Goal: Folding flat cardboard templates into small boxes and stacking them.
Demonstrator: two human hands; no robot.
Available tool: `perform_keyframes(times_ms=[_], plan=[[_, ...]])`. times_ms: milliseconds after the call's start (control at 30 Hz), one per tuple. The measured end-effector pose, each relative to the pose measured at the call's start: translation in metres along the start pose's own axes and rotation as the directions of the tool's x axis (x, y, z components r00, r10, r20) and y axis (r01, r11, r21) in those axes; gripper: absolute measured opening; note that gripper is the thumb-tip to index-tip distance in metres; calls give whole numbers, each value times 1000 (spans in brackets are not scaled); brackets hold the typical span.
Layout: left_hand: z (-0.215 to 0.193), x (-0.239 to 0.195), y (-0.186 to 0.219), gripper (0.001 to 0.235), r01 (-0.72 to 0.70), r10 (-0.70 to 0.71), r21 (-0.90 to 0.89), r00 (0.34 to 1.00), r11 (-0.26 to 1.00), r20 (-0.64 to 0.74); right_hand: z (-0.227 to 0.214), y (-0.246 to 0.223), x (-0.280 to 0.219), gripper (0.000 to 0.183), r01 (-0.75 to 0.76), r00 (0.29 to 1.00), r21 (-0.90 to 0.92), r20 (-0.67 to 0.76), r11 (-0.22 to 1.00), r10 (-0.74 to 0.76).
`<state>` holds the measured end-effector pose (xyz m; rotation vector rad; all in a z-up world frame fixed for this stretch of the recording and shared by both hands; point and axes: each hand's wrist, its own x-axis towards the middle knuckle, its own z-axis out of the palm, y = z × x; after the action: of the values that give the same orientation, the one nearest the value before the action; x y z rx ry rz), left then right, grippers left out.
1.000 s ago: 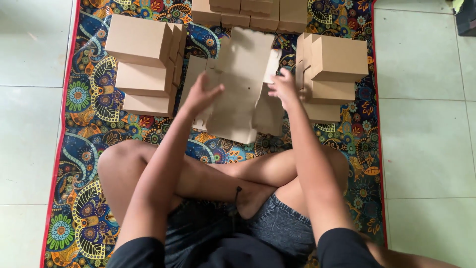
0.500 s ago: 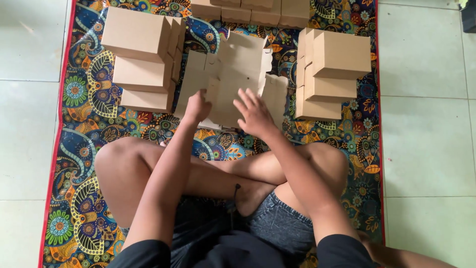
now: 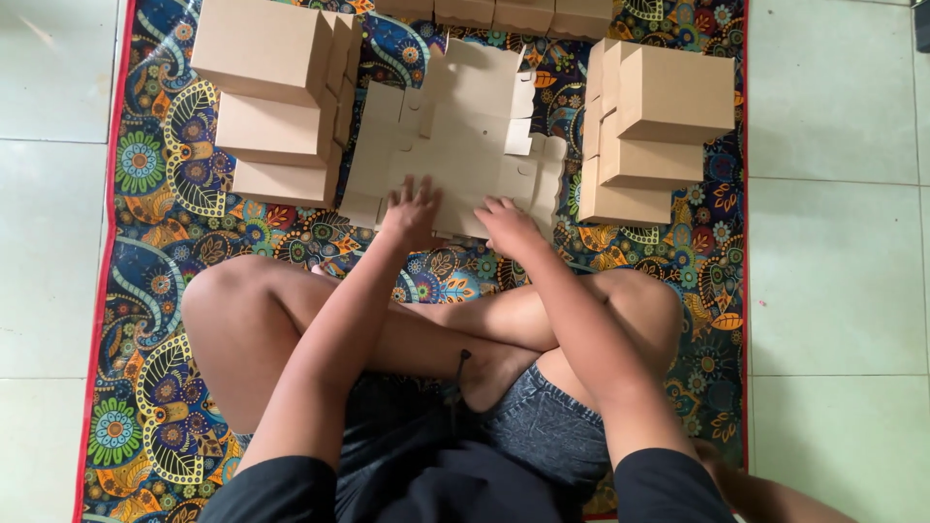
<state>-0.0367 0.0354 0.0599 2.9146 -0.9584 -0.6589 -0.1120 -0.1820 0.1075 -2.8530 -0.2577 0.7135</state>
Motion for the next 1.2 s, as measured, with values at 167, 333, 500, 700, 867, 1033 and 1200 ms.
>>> perform_keyframes(times_ms=[167,333,500,700,867,1033,1200], plan=[[-35,-11,2,93,19,-4,-98,989,995,146,-51,-20,-26,46,-101,983,319,179,942,44],[-14,-1,-25,31,-110,112,71,994,991,-18,-73,-12,-48,42,-161,984,437,141,885,109],[14,30,-28,15,-81,129,158,938,984,-322,-58,4,-26,36,-134,990,429,19,894,139],[-12,19,-1,88,-71,78,34,913,997,-400,-10,30,25,45,-114,975,84,-182,990,127],[29,33,-7,58,-66,23,-117,940,991,-339,11,38,45,50,-171,964,-18,-207,985,164],[53,56,-20,63,-122,62,-129,917,984,-395,24,38,64,53,-173,968,-97,-199,980,152],[41,49,-17,64,-90,56,-111,957,990,-285,-20,-13,18,60,14,991,-116,-130,993,-29]])
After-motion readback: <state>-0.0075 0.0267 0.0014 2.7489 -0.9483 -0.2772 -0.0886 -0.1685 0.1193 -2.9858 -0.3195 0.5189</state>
